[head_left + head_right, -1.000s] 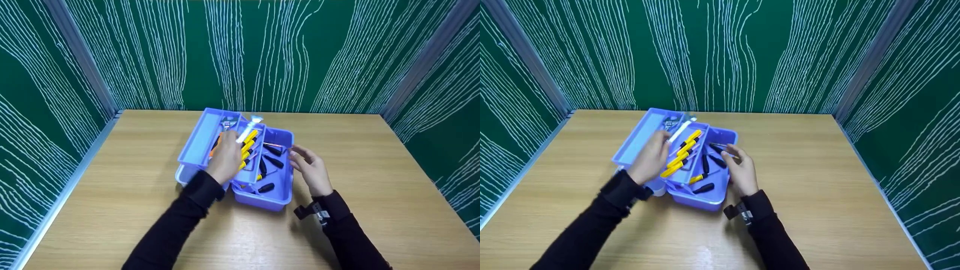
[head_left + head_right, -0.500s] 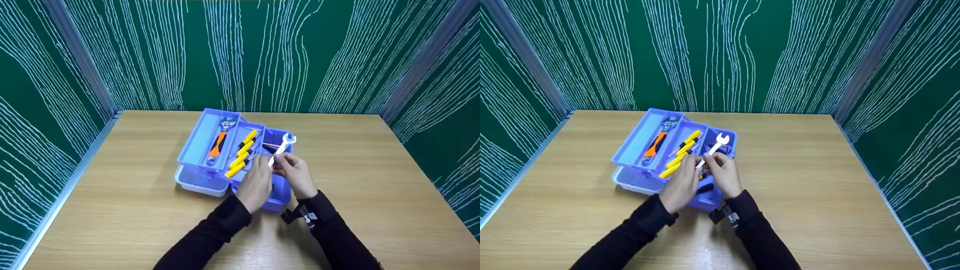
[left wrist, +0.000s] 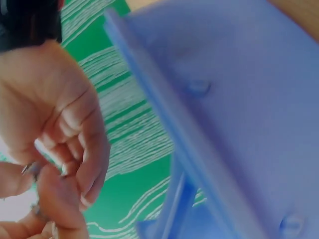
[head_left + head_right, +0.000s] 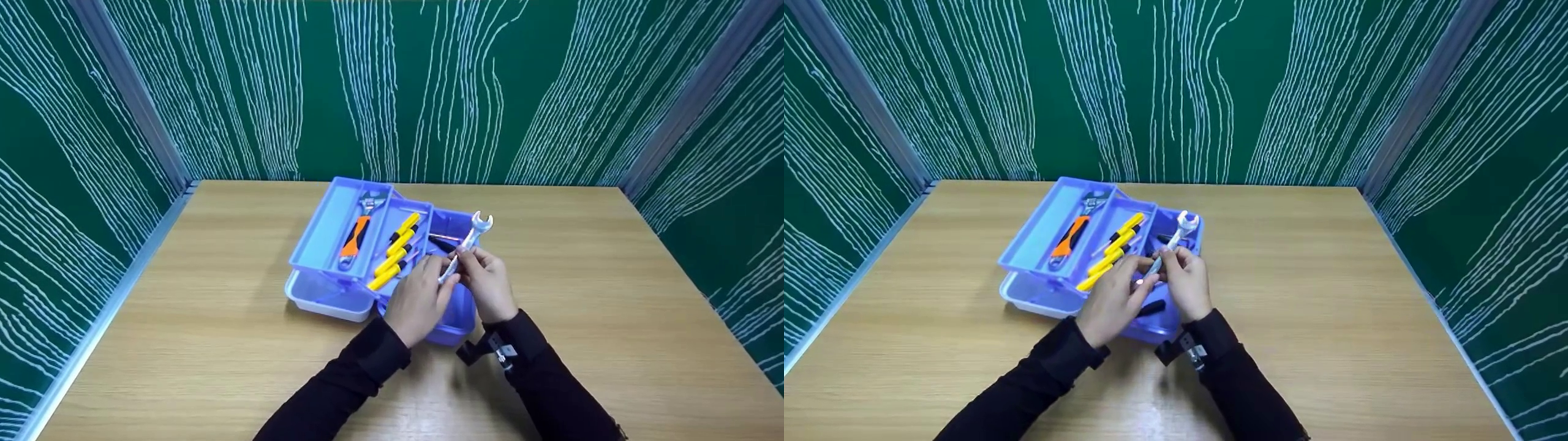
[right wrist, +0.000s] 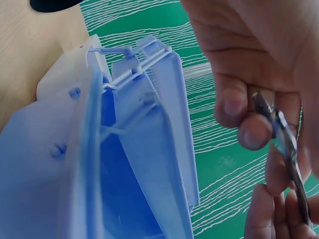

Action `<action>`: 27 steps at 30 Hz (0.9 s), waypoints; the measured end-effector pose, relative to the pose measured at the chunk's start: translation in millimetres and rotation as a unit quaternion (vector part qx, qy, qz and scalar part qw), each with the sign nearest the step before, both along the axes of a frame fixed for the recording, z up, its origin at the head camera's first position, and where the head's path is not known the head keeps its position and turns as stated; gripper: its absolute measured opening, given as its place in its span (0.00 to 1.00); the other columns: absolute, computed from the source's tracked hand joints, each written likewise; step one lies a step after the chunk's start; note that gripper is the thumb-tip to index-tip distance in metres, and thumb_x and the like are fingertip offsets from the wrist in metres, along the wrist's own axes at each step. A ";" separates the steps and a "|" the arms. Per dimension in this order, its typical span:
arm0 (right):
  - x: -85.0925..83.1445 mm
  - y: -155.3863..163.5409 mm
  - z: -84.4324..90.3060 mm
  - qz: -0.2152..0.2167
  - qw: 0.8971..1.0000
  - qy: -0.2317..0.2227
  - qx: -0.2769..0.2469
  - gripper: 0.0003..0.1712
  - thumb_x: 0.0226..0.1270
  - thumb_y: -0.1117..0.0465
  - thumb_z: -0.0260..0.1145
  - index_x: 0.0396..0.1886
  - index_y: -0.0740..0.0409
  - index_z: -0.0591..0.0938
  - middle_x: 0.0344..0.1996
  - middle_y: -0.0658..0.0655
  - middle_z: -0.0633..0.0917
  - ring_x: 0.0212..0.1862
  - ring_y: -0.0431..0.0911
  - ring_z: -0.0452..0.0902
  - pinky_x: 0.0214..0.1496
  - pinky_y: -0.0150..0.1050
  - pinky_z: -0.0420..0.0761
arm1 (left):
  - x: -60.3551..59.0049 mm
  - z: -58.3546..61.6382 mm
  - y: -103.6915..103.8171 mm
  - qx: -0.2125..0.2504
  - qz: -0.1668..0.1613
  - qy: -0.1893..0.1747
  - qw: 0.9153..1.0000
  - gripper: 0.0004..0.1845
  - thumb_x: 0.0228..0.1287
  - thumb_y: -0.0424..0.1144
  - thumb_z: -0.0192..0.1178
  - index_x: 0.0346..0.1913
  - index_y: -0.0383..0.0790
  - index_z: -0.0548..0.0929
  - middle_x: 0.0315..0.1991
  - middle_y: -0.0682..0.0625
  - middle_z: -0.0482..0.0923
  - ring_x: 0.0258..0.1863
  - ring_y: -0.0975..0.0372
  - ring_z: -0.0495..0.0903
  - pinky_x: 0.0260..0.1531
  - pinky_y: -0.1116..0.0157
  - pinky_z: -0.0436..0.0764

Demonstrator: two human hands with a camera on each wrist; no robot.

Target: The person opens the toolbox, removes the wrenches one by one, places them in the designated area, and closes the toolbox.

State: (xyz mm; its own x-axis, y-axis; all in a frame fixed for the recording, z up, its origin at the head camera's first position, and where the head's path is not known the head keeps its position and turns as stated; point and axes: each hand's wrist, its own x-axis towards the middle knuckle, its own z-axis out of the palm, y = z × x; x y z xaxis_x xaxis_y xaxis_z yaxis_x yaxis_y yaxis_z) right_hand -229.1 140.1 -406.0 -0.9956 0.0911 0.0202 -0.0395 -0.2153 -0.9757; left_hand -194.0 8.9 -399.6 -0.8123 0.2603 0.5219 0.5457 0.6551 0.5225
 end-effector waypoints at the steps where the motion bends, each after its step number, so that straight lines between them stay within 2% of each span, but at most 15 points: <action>1: 0.0 0.7 0.1 0.002 1.000 0.001 0.000 0.14 0.76 0.65 0.53 0.31 0.64 0.80 0.24 0.50 0.83 0.29 0.37 0.79 0.33 0.28 0.80 | -0.7 1.3 -2.1 0.003 -0.002 -0.005 1.000 0.12 0.73 0.43 0.54 0.49 0.38 0.79 0.38 0.48 0.81 0.35 0.59 0.81 0.34 0.66 0.79; 6: -0.1 7.9 1.3 0.015 1.000 0.004 0.006 0.14 0.77 0.64 0.51 0.30 0.61 0.78 0.24 0.49 0.83 0.29 0.38 0.81 0.35 0.31 0.83 | -8.8 9.2 -17.9 0.018 0.012 -0.016 1.000 0.15 0.73 0.45 0.54 0.51 0.37 0.80 0.34 0.49 0.81 0.30 0.61 0.79 0.30 0.67 0.77; 10: -0.2 17.9 2.7 0.021 1.000 0.010 0.015 0.14 0.78 0.62 0.49 0.31 0.60 0.76 0.24 0.49 0.81 0.28 0.40 0.80 0.36 0.32 0.83 | -17.9 17.8 -36.8 0.033 0.040 -0.013 0.999 0.16 0.71 0.43 0.56 0.53 0.34 0.79 0.41 0.45 0.82 0.39 0.56 0.82 0.40 0.61 0.81; 14: -0.9 30.9 4.7 0.010 1.000 0.008 0.020 0.15 0.79 0.60 0.49 0.30 0.58 0.75 0.23 0.49 0.79 0.26 0.39 0.78 0.33 0.32 0.81 | -30.5 25.2 -61.6 0.032 0.083 -0.012 0.996 0.18 0.70 0.41 0.57 0.55 0.32 0.78 0.50 0.39 0.80 0.50 0.50 0.80 0.52 0.55 0.80; 17: -1.8 42.9 5.6 -0.003 1.000 -0.005 0.024 0.15 0.79 0.59 0.49 0.29 0.57 0.75 0.23 0.48 0.78 0.25 0.38 0.76 0.33 0.31 0.80 | -42.2 28.5 -84.0 0.027 0.124 -0.030 0.992 0.21 0.71 0.42 0.56 0.60 0.31 0.75 0.56 0.36 0.76 0.56 0.47 0.76 0.59 0.53 0.76; 21: -2.2 61.4 5.3 -0.008 0.999 -0.015 0.046 0.17 0.80 0.56 0.48 0.29 0.54 0.75 0.22 0.46 0.77 0.24 0.38 0.74 0.30 0.30 0.77 | -56.3 30.7 -116.7 0.017 0.177 -0.080 0.981 0.28 0.71 0.44 0.55 0.66 0.30 0.69 0.64 0.34 0.70 0.62 0.45 0.72 0.64 0.50 0.71; 27: -5.1 90.4 1.0 -0.012 0.996 -0.025 0.084 0.18 0.79 0.51 0.48 0.29 0.52 0.75 0.20 0.43 0.75 0.21 0.36 0.70 0.21 0.28 0.69 | -69.2 26.1 -155.9 0.003 0.211 -0.157 0.965 0.32 0.71 0.48 0.53 0.70 0.30 0.64 0.67 0.33 0.66 0.64 0.43 0.70 0.64 0.47 0.71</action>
State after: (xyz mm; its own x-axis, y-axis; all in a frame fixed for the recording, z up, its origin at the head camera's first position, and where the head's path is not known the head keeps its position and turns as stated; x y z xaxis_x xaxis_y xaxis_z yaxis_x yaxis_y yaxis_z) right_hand -234.2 230.5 -404.9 -0.9934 0.1142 -0.0131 0.0078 -0.0474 -0.9988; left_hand -263.2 -147.0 -373.5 -0.9636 -0.1301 0.2337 0.0456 0.7811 0.6228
